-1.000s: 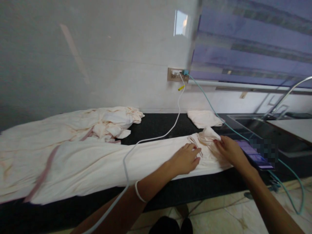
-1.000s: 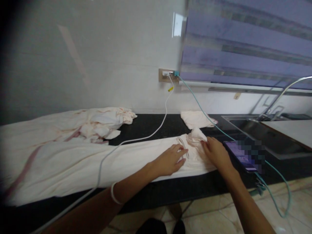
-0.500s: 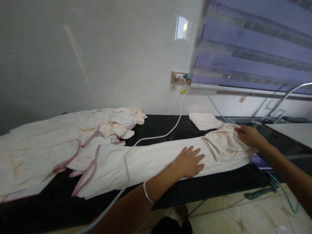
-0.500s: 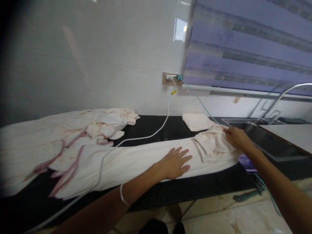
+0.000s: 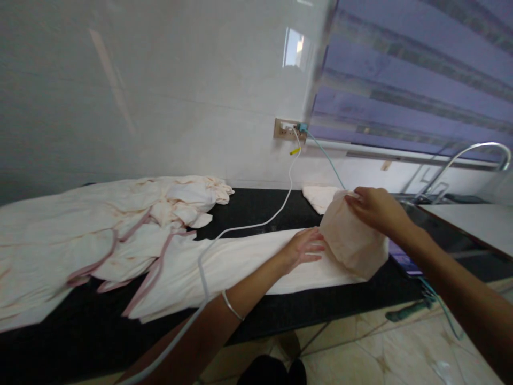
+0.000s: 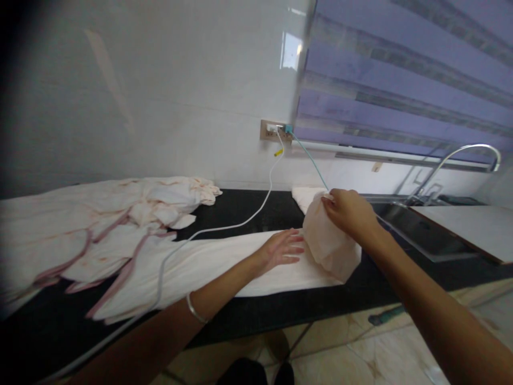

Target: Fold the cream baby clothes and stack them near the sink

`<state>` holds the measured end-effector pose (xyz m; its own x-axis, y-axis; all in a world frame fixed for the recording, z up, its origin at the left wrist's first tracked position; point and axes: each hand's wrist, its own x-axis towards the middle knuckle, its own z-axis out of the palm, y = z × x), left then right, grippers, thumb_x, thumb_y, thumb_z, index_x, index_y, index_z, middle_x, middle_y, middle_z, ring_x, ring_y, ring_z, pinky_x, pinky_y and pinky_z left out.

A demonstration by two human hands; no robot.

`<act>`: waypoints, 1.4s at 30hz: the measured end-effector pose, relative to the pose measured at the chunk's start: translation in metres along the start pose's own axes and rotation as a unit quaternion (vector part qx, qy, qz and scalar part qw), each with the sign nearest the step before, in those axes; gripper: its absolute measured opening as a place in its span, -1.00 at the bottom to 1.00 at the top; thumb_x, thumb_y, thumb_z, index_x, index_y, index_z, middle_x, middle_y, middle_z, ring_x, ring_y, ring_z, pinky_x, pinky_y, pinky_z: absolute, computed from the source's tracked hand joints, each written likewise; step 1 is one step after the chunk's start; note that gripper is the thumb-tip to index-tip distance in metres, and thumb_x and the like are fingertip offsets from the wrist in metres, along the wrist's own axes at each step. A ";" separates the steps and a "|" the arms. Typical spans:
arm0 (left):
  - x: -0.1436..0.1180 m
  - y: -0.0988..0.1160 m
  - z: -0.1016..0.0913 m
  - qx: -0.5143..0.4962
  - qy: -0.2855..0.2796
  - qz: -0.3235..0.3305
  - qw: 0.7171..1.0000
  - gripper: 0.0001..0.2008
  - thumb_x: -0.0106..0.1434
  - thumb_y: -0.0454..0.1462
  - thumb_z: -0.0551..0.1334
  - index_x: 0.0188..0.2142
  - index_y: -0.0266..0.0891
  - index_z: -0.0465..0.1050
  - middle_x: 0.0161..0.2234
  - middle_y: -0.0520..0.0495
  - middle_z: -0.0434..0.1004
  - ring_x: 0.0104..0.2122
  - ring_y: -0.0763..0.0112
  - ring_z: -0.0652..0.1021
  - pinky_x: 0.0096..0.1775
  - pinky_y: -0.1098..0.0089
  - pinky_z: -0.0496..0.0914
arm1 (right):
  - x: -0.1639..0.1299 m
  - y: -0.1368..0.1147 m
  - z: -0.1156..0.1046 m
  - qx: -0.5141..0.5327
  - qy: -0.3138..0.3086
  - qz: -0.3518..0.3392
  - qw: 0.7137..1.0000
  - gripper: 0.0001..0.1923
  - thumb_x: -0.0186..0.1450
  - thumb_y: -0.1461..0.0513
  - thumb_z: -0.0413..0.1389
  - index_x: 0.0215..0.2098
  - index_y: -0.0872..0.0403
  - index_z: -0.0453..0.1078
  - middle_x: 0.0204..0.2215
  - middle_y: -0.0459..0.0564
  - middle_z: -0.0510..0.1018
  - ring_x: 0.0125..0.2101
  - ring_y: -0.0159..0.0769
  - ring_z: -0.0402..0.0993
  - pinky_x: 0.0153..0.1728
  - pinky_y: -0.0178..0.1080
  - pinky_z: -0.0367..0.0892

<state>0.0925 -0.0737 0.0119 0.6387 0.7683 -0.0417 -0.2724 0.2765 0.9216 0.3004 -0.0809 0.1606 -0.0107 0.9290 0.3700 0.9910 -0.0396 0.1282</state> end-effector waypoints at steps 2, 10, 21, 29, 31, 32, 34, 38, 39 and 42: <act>0.000 0.005 -0.006 -0.095 0.004 -0.049 0.994 -0.45 0.34 0.16 0.16 0.10 -0.18 0.35 0.10 -0.22 0.49 -0.11 0.21 0.62 0.03 0.03 0.48 | -0.005 -0.022 0.001 0.014 -0.005 -0.011 1.000 -0.58 0.47 0.02 -0.04 -0.18 0.14 0.54 -0.28 0.26 0.62 -0.24 -0.08 0.55 -0.23 -0.21 0.22; 0.007 0.019 -0.032 -0.209 0.021 -0.122 0.970 -0.31 0.31 0.32 -0.02 -0.15 -0.25 0.42 -0.37 -0.09 0.55 -0.38 0.21 0.59 -0.25 0.16 0.52 | -0.034 -0.108 0.017 0.084 -0.054 -0.076 0.992 -0.64 0.47 0.09 -0.05 -0.06 0.12 0.49 -0.24 0.24 0.63 -0.27 -0.10 0.59 -0.24 -0.20 0.32; 0.006 0.040 -0.071 0.278 0.174 -0.023 0.945 -0.65 0.32 -0.01 0.27 -0.27 -0.29 0.52 -0.30 -0.15 0.65 -0.24 0.21 0.63 -0.19 0.33 0.49 | -0.106 -0.155 0.069 0.315 0.008 -0.156 0.936 -0.43 0.38 0.13 0.07 0.30 0.15 0.16 0.08 0.30 0.47 0.07 0.05 0.45 0.04 0.01 0.41; -0.003 0.042 -0.063 0.602 0.294 0.007 0.742 -0.71 0.44 -0.14 0.09 -0.04 -0.26 0.45 0.00 -0.29 0.55 0.06 0.00 0.53 0.11 0.11 0.35 | -0.153 -0.148 0.105 0.321 0.011 -0.170 0.932 -0.58 0.42 0.16 0.05 0.22 0.06 0.28 0.16 0.26 0.41 0.21 0.09 0.30 0.18 0.18 0.31; -0.006 0.042 -0.056 0.675 0.312 0.059 0.666 -0.68 0.44 -0.22 0.06 0.09 -0.29 0.39 0.06 -0.32 0.51 0.09 0.03 0.50 0.14 0.12 0.35 | -0.151 -0.146 0.098 0.312 -0.007 -0.183 0.932 -0.56 0.44 0.10 0.05 0.21 0.10 0.31 0.18 0.28 0.41 0.23 0.09 0.29 0.20 0.15 0.29; -0.007 0.041 -0.052 0.691 0.314 0.094 0.644 -0.65 0.43 -0.26 0.05 0.14 -0.32 0.36 0.09 -0.33 0.48 0.12 0.05 0.48 0.16 0.13 0.34 | -0.148 -0.144 0.093 0.312 -0.023 -0.187 0.931 -0.58 0.45 0.07 0.04 0.17 0.10 0.35 0.15 0.26 0.44 0.19 0.06 0.34 0.18 0.10 0.31; -0.005 0.039 -0.047 0.701 0.291 0.163 0.630 -0.61 0.45 -0.29 0.01 0.20 -0.35 0.32 0.14 -0.33 0.45 0.18 0.11 0.43 0.22 0.18 0.30 | -0.135 -0.136 0.081 0.315 -0.056 -0.176 0.931 -0.67 0.48 0.08 -0.02 0.02 0.08 0.44 -0.01 0.18 0.55 0.03 -0.04 0.47 0.07 -0.03 0.37; 0.000 0.023 -0.042 0.704 0.145 0.199 0.666 -0.64 0.47 -0.28 -0.03 0.10 -0.27 0.44 0.11 -0.24 0.52 0.17 0.20 0.46 0.23 0.22 0.31 | -0.093 -0.114 0.081 0.303 -0.013 -0.113 0.946 -0.75 0.45 0.22 -0.05 -0.17 0.06 0.47 -0.23 0.08 0.61 -0.18 -0.16 0.52 -0.07 -0.17 0.35; 0.001 0.017 -0.043 0.707 0.114 0.186 0.672 -0.64 0.46 -0.27 -0.02 0.08 -0.26 0.46 0.09 -0.24 0.54 0.16 0.18 0.48 0.23 0.20 0.32 | -0.083 -0.108 0.088 0.298 0.008 -0.102 0.949 -0.76 0.43 0.23 -0.05 -0.17 0.06 0.46 -0.23 0.09 0.61 -0.18 -0.16 0.51 -0.08 -0.18 0.34; 0.002 -0.001 -0.046 0.729 0.093 0.153 0.661 -0.55 0.47 -0.19 0.00 0.22 -0.36 0.37 0.22 -0.35 0.45 0.23 0.08 0.43 0.28 0.10 0.25 | -0.063 -0.096 0.121 0.288 0.043 -0.098 0.952 -0.74 0.41 0.28 -0.06 -0.10 0.10 0.46 -0.16 0.13 0.60 -0.11 -0.16 0.49 -0.02 -0.18 0.34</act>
<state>0.0608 -0.0460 -0.0070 0.5786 0.7538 0.3115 0.7004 -0.6549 0.2838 0.2221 -0.0911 0.0140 -0.1885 0.8630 0.4687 0.8773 0.3625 -0.3146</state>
